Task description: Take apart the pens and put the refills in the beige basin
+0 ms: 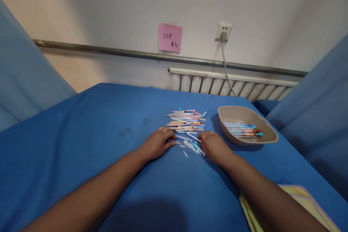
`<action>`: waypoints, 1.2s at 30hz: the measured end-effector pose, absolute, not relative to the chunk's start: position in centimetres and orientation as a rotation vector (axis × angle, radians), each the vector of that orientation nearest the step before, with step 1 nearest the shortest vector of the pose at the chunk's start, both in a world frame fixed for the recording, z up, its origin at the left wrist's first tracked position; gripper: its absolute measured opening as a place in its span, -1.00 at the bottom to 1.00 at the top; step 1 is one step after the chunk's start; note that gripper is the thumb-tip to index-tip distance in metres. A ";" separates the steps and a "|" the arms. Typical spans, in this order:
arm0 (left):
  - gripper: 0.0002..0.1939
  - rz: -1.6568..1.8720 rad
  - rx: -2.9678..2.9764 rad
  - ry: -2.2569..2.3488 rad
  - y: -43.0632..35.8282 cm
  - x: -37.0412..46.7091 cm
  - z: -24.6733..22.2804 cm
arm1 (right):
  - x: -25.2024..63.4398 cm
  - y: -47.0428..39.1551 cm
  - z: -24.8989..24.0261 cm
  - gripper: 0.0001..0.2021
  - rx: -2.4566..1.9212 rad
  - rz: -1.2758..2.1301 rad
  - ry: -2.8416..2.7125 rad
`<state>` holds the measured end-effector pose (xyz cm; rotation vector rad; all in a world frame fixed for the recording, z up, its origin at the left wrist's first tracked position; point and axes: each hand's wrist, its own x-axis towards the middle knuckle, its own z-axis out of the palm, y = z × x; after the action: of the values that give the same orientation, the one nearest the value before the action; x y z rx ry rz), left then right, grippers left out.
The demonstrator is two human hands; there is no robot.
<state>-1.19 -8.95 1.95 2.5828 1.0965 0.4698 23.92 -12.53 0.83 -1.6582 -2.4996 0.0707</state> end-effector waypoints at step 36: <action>-0.75 0.629 1.724 0.930 -10.1 0.9 1.8 | 24.4 -15.1 0.6 -0.69 -1.267 0.964 -1.317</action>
<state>0.90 -10.10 1.81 1.7239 0.9303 0.6293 24.43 -15.07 0.56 -1.2666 -1.3174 0.9642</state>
